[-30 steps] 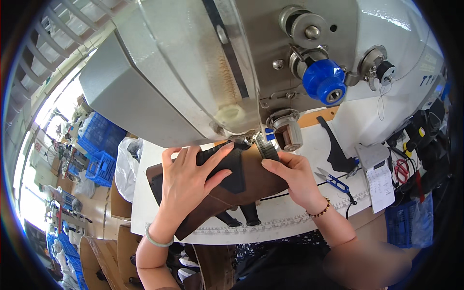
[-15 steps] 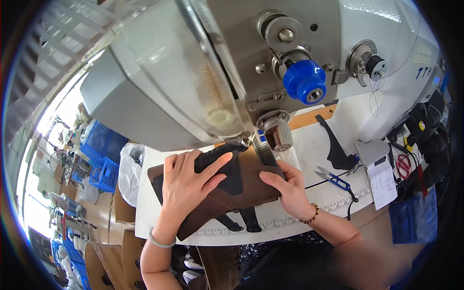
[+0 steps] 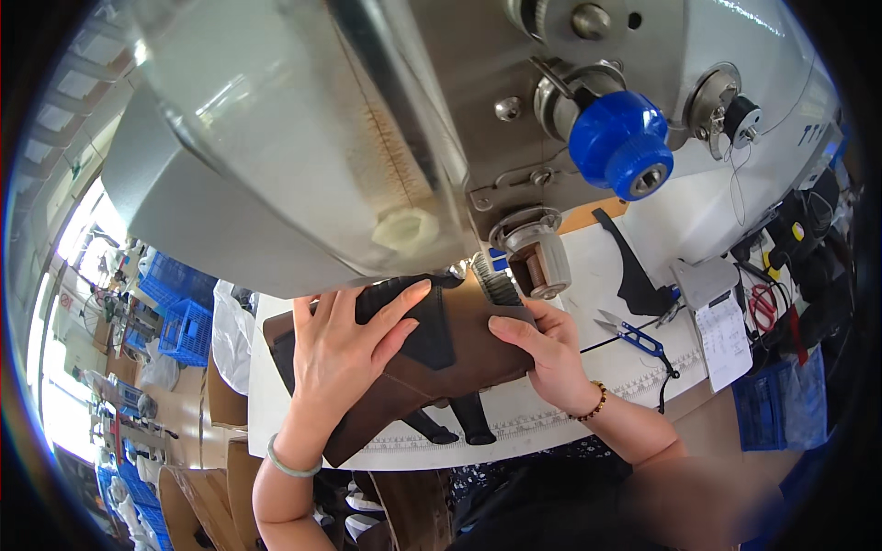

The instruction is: The person stitches leather boot pieces together using a sewing machine and trims threads with thread snips.

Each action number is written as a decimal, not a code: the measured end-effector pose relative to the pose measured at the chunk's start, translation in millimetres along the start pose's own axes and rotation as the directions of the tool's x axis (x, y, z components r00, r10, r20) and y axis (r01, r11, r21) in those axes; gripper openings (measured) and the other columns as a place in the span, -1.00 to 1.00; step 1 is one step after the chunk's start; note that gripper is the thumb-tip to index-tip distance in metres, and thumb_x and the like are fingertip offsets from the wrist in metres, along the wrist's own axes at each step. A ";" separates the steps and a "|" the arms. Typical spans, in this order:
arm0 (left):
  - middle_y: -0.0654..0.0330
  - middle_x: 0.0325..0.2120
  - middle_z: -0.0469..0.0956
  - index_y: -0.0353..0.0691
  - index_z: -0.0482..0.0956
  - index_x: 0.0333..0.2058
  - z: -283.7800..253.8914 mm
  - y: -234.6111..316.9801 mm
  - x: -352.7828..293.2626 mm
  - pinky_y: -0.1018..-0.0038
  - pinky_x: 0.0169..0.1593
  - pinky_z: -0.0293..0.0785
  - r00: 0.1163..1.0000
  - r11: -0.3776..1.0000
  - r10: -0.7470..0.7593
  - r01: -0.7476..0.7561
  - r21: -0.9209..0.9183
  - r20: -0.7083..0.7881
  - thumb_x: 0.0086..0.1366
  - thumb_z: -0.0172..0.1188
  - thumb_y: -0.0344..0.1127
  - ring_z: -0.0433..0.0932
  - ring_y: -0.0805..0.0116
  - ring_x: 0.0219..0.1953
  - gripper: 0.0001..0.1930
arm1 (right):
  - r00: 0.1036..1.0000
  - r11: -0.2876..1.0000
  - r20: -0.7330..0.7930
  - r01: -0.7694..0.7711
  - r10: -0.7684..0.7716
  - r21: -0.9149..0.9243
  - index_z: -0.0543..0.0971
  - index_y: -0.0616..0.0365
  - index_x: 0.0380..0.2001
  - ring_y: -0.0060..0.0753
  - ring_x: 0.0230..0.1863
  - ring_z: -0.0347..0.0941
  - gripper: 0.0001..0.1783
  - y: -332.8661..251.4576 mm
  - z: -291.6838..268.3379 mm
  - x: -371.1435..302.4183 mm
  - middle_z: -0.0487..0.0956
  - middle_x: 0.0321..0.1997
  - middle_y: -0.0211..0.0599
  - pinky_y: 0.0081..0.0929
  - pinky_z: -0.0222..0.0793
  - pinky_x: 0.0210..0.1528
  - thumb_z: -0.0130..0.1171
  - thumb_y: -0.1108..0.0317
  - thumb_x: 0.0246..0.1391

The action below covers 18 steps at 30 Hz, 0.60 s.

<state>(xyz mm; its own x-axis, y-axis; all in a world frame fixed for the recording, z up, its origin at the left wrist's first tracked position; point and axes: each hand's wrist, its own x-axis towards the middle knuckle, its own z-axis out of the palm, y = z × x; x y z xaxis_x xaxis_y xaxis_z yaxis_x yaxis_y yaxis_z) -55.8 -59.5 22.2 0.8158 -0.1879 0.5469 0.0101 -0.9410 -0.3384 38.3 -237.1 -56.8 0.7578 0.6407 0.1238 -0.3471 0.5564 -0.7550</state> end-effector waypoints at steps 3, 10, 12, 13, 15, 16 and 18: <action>0.27 -0.36 0.43 0.30 0.52 -0.09 -0.3 -1.7 1.5 0.35 -0.05 0.15 1.000 1.000 -0.002 0.002 -0.009 0.010 0.03 0.22 -0.15 0.43 0.38 -0.31 -0.61 | 1.000 1.000 0.004 -0.002 0.002 -0.030 0.50 0.30 -0.29 -0.73 -0.31 0.41 -0.80 1.8 -2.3 -1.6 0.54 -0.34 -0.41 -0.73 0.34 -0.27 0.16 0.41 0.02; 0.26 -0.29 0.45 0.36 0.49 -0.06 10.2 -15.7 -1.8 0.37 -0.06 0.16 0.996 0.996 0.082 -0.081 0.030 -0.018 0.09 0.15 -0.07 0.41 0.36 -0.23 -0.62 | 0.942 0.841 0.322 0.246 -0.091 -0.482 0.50 0.28 -0.27 -0.75 -0.37 0.38 -0.72 4.1 -18.1 -5.7 0.53 -0.39 -0.42 -0.73 0.29 -0.37 0.21 0.32 -0.01; 0.27 -0.31 0.45 0.34 0.49 -0.06 9.3 -16.5 -2.1 0.36 -0.05 0.15 0.997 0.996 0.074 -0.074 0.040 0.004 0.09 0.14 -0.07 0.40 0.35 -0.23 -0.62 | 0.894 0.713 0.382 0.425 -0.235 -0.557 0.49 0.27 -0.24 -0.74 -0.38 0.37 -0.70 17.5 -25.0 -1.0 0.53 -0.40 -0.41 -0.73 0.28 -0.38 0.20 0.30 0.01; 0.27 -0.32 0.44 0.33 0.49 -0.06 8.5 -15.4 -1.9 0.34 -0.04 0.15 0.997 0.996 0.067 -0.068 0.049 0.025 0.09 0.14 -0.08 0.39 0.34 -0.23 -0.63 | 0.816 0.542 0.453 0.578 -0.360 -0.610 0.49 0.26 -0.21 -0.74 -0.39 0.36 -0.68 21.9 -26.6 -1.4 0.52 -0.40 -0.40 -0.72 0.27 -0.39 0.19 0.27 0.02; 0.25 -0.34 0.42 0.32 0.49 -0.05 4.0 -9.8 1.7 0.32 -0.03 0.14 0.999 0.998 0.043 -0.044 0.052 0.023 0.11 0.13 -0.09 0.38 0.32 -0.23 -0.63 | 0.952 0.791 0.258 0.286 -0.168 -0.541 0.49 0.27 -0.21 -0.73 -0.37 0.36 -0.67 27.9 -15.0 -17.7 0.52 -0.39 -0.40 -0.73 0.28 -0.37 0.18 0.25 0.04; 0.24 -0.36 0.41 0.31 0.49 -0.05 3.3 -7.6 4.6 0.29 -0.02 0.13 1.000 0.998 0.020 -0.020 0.058 0.016 0.12 0.12 -0.10 0.37 0.31 -0.23 -0.64 | 0.992 0.923 0.098 -0.038 0.082 -0.383 0.49 0.28 -0.21 -0.73 -0.35 0.35 -0.67 28.2 -7.9 -21.8 0.51 -0.37 -0.39 -0.73 0.28 -0.35 0.16 0.24 0.05; 0.21 -0.36 0.39 0.29 0.48 -0.04 -4.8 4.4 5.6 0.26 -0.01 0.12 0.999 0.998 -0.024 0.022 0.055 0.034 0.12 0.12 -0.11 0.35 0.28 -0.21 -0.63 | 0.996 0.931 0.042 -0.059 0.080 -0.360 0.47 0.30 -0.23 -0.74 -0.33 0.35 -0.67 18.5 5.5 -28.9 0.51 -0.35 -0.39 -0.73 0.28 -0.33 0.15 0.23 0.06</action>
<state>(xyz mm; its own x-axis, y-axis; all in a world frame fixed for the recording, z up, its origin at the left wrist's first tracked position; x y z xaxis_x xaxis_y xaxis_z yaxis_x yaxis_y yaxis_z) -54.0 -66.1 27.5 0.8344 -0.1558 0.5286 0.0596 -0.9281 -0.3676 6.9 -242.5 -70.9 0.7038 0.7046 0.0903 -0.1690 0.2896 -0.9421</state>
